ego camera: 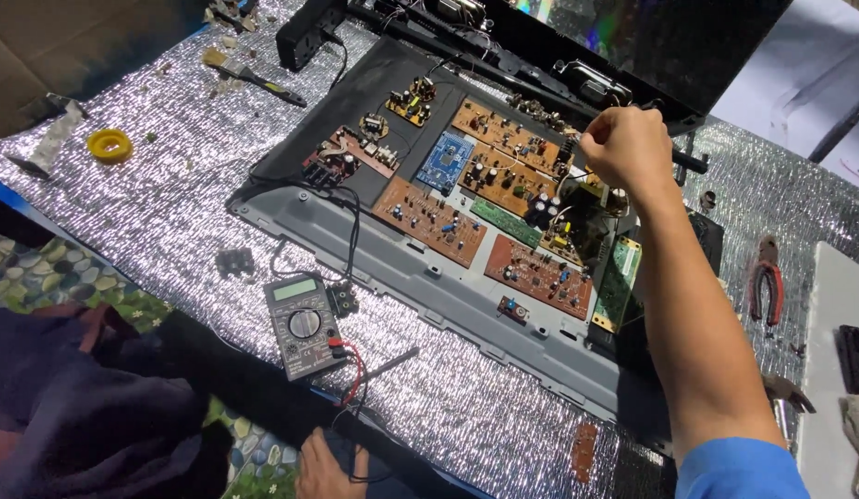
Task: Securing internal wire connections and ribbon cables inside a disassembled television.
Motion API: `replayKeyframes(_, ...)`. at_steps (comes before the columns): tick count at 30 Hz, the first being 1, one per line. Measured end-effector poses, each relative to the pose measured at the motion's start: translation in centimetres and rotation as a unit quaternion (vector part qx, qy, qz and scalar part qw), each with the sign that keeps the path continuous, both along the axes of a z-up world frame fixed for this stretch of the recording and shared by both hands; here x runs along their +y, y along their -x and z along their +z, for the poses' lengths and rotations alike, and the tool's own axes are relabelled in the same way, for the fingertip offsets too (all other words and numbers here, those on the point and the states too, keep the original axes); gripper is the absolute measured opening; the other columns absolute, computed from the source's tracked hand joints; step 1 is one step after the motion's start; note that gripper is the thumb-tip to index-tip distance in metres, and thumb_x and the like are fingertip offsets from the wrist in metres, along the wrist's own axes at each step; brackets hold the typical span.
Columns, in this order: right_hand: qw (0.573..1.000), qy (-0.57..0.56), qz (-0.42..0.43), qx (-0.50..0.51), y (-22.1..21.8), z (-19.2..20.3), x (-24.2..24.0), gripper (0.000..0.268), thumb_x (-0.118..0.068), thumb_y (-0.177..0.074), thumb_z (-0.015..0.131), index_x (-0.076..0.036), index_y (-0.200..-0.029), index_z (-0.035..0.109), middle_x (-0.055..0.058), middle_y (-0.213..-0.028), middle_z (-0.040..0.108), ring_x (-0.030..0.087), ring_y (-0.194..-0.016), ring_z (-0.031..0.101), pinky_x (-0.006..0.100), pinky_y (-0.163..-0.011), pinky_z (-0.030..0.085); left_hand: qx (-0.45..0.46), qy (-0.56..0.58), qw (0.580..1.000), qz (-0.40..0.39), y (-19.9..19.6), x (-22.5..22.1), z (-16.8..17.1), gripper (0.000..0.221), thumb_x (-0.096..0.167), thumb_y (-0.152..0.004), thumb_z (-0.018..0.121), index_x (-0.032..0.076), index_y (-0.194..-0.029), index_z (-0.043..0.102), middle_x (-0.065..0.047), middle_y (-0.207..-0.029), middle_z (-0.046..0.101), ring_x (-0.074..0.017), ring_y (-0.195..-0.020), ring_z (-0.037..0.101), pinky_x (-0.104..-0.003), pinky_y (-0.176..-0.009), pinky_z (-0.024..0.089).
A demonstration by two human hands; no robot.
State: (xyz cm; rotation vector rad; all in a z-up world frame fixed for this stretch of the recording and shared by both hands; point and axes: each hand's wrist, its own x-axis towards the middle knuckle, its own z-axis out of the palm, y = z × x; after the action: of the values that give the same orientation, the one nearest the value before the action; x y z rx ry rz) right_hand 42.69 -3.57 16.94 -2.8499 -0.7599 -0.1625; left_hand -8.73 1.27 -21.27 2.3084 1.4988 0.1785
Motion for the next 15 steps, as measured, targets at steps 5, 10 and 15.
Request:
replayKeyframes(5, 0.999, 0.030, -0.027, 0.005, -0.6, -0.3, 0.4, 0.011, -0.014, -0.092, 0.072, -0.010, -0.087, 0.081, 0.006, -0.073, 0.075, 0.018, -0.067, 0.067, 0.040, -0.059, 0.059, 0.027, 0.048, 0.998, -0.006, 0.4, 0.2, -1.8, 0.087, 0.065, -0.077, 0.052, 0.011, -0.145, 0.049, -0.012, -0.125, 0.062, -0.0339, -0.114, 0.065, -0.052, -0.090, 0.055)
replayKeyframes(10, 0.999, 0.040, -0.034, 0.009, -1.6, -0.7, -0.4, 0.011, -0.017, -0.091, 0.075, -0.011, -0.084, 0.081, 0.007, -0.067, 0.073, 0.017, -0.064, 0.067, 0.042, -0.060, 0.059, -0.004, 0.003, 1.000, 0.001, 0.4, -0.1, -1.6, 0.088, 0.069, -0.076, 0.050, 0.011, -0.142, 0.053, -0.012, -0.121, 0.062, -0.0340, -0.109, 0.067, -0.051, -0.082, 0.055)
replayKeyframes(15, 0.997, 0.071, -0.020, -0.021, -2.4, -1.2, -1.2, 0.015, -0.019, -0.092, 0.073, -0.012, -0.080, 0.080, 0.006, -0.070, 0.073, 0.020, -0.072, 0.069, 0.045, -0.056, 0.057, 0.011, 0.015, 1.000, -0.004, 0.7, 0.0, -2.3, 0.090, 0.070, -0.075, 0.050, 0.011, -0.143, 0.052, -0.011, -0.122, 0.062, -0.0341, -0.108, 0.067, -0.050, -0.083, 0.055)
